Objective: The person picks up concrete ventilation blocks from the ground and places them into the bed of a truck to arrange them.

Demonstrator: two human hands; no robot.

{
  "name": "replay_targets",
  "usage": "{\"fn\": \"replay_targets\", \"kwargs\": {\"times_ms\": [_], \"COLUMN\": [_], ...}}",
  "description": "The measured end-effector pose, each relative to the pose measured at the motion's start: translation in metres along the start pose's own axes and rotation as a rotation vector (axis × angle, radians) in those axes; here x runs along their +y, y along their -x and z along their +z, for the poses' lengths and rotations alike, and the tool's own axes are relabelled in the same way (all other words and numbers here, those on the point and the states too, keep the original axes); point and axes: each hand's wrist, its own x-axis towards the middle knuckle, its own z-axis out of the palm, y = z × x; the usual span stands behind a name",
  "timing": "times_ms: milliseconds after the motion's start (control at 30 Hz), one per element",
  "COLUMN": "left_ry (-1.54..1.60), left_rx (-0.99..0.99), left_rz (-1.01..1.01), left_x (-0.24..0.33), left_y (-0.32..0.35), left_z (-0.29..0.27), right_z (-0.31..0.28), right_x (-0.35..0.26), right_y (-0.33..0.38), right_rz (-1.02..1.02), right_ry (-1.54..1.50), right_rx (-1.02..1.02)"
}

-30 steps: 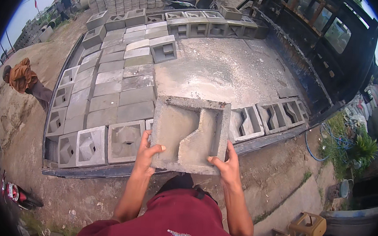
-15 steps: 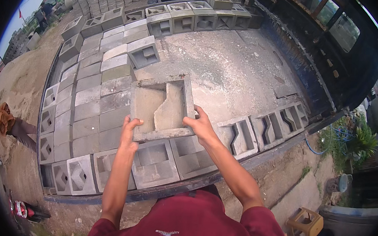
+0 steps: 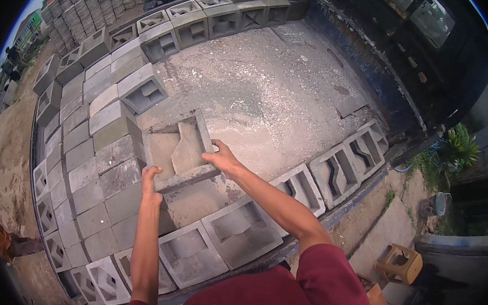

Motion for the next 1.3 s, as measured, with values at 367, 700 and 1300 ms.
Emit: {"fn": "replay_targets", "kwargs": {"times_ms": [367, 700, 1300], "left_ry": [-0.028, -0.23, -0.159], "left_rx": [-0.249, -0.558, -0.644], "left_rz": [0.033, 0.026, 0.111], "left_x": [0.01, -0.066, -0.231], "left_y": [0.108, 0.197, 0.278], "left_z": [0.082, 0.204, 0.521], "right_z": [-0.071, -0.216, -0.577], "right_x": [-0.031, -0.018, -0.061], "right_y": [0.132, 0.262, 0.3], "right_rz": [-0.188, -0.312, -0.101], "right_ry": [-0.084, -0.022, 0.44], "right_rx": [0.137, 0.239, 0.458]}}
